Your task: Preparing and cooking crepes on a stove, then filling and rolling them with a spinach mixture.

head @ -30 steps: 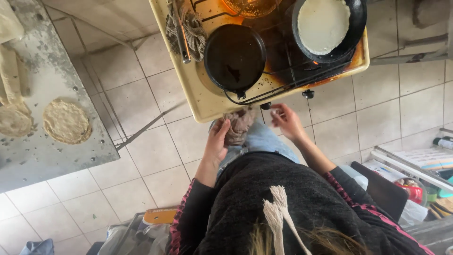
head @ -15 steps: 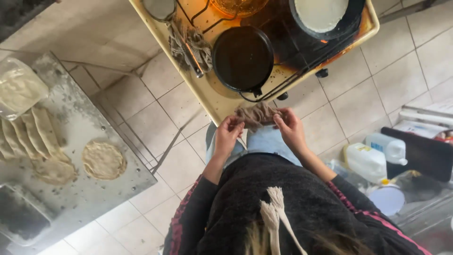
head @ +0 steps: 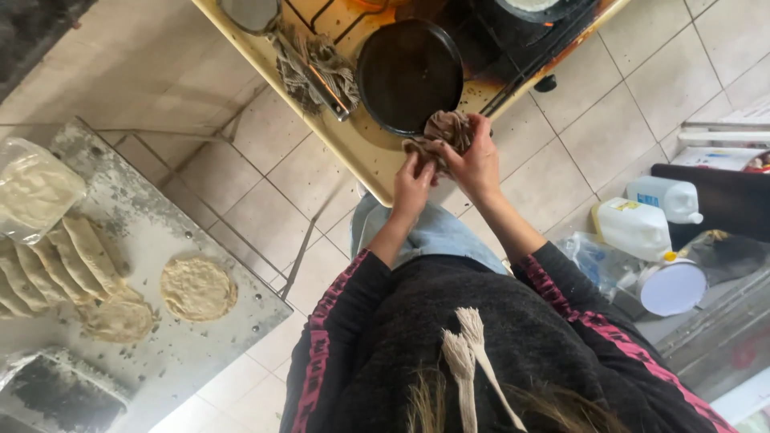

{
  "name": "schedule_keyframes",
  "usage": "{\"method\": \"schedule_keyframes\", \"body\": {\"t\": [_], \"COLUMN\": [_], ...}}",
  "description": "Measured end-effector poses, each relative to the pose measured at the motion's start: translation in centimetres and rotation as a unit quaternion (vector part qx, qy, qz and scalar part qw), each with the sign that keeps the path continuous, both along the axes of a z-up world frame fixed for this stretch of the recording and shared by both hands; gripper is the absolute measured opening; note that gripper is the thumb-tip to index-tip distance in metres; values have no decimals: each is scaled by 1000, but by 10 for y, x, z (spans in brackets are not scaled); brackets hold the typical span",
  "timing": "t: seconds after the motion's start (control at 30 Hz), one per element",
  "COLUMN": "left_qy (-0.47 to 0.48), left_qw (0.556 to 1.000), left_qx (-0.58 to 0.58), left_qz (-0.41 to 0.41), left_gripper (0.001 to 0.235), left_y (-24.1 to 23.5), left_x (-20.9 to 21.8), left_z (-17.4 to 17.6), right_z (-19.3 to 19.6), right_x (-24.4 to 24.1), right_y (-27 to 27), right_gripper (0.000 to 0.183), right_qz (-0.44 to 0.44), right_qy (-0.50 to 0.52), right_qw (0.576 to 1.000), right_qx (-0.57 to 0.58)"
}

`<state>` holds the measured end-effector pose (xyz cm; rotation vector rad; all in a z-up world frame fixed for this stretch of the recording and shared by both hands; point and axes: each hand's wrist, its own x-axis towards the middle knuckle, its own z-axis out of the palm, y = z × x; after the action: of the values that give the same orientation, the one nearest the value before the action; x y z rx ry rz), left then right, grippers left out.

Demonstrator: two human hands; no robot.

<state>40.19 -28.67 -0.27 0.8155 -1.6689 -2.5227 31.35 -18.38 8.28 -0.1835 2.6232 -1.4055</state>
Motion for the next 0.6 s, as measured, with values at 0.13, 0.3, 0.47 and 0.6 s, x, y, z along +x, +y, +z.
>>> {"method": "schedule_keyframes", "body": {"t": [0.13, 0.3, 0.47, 0.6], "left_qy": [-60, -93, -69, -51], "left_qw": [996, 992, 996, 996], "left_qx": [62, 81, 49, 64], "left_qz": [-12, -13, 19, 37], "left_gripper": [23, 23, 20, 19], "left_y": [6, 1, 3, 14], "left_x": [-15, -27, -31, -22], "left_z": [-13, 5, 20, 23], "right_z": [-6, -14, -20, -21], "right_x": [-9, -19, -15, -10], "right_y": [-5, 2, 11, 17], "right_gripper": [64, 59, 56, 54], "right_qz": [8, 15, 5, -17], "right_qy": [33, 11, -36, -114], "right_qw": [997, 1000, 997, 978], "right_qx": [76, -6, -71, -174]}}
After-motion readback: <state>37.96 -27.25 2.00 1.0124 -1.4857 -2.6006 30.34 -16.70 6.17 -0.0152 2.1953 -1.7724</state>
